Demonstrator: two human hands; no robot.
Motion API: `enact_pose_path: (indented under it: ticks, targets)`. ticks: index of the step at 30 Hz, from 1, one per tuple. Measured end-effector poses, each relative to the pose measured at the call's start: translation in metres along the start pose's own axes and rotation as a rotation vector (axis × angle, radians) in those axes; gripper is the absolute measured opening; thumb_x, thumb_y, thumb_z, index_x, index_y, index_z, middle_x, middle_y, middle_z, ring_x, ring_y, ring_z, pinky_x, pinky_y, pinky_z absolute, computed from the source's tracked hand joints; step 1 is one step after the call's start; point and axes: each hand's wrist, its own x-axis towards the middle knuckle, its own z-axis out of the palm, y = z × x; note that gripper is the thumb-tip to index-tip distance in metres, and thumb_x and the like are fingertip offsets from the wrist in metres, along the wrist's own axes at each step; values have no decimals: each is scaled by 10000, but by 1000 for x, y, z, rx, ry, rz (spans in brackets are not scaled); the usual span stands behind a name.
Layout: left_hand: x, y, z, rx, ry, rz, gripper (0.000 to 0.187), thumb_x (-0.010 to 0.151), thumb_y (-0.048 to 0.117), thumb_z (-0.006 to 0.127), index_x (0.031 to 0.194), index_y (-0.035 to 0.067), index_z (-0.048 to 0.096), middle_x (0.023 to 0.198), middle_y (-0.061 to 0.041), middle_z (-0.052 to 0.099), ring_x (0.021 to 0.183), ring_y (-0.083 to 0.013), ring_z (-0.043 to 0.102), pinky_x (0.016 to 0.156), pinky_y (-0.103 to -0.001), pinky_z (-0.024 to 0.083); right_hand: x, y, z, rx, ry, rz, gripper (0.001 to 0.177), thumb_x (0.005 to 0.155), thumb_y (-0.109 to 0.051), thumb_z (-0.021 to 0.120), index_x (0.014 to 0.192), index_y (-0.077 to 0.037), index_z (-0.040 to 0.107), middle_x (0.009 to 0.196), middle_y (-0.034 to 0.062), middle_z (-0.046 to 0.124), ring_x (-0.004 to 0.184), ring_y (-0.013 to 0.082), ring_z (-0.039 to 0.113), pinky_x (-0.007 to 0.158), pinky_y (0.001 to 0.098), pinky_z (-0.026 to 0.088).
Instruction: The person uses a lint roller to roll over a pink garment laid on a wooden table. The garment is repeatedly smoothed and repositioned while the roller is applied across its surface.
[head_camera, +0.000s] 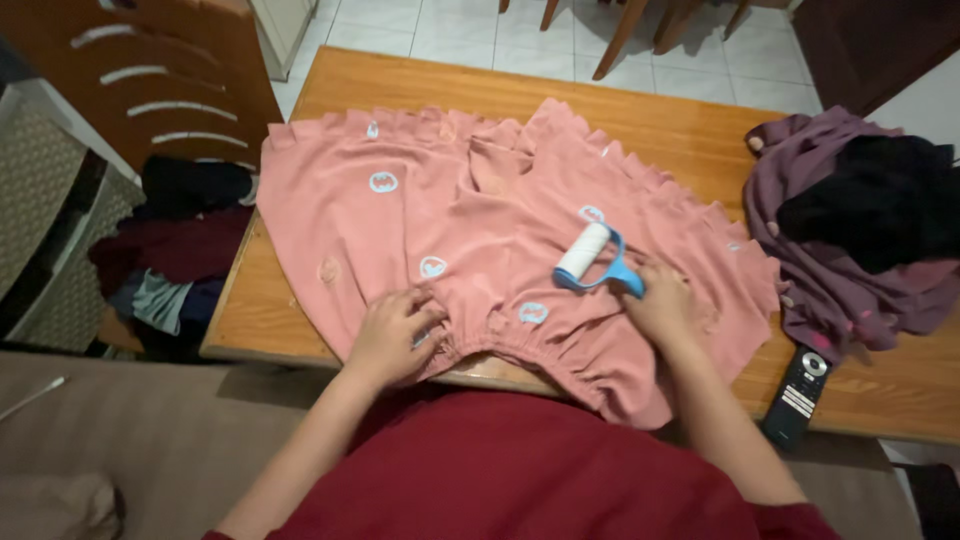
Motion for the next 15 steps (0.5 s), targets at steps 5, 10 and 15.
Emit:
enact_pose_path:
  ticks: [5,10,15]
  targets:
    - [-11,18,-19,-121,-208,-37,298,861,308,724,1128,184,768,1286,-123,665,1222,-354,585,994,-509,450,-17,74,-22,121,-221,185,487,796,-388,812,1166,-78,743,1476,116,621,1244,352,632,1022,454,501]
    - [13,8,-27,-213,-331,-466,359,944,379,610,1269,247,685,1326,-49,688,1247,-281,655,1085,-439,522,-32,84,-71,-138,-365,285,487,831,-392,823,1241,-142,740,1255,154,724,1094,359,692,935,464,535]
    - [56,-29,0,136,-70,-17,734,758,416,748,1365,74,519,1450,-203,538,1390,-398,460,1149,-552,329,-5,14,-90,204,-346,148,731,721,-335,834,1398,-175,611,984,196,738,880,335,720,798,446,553]
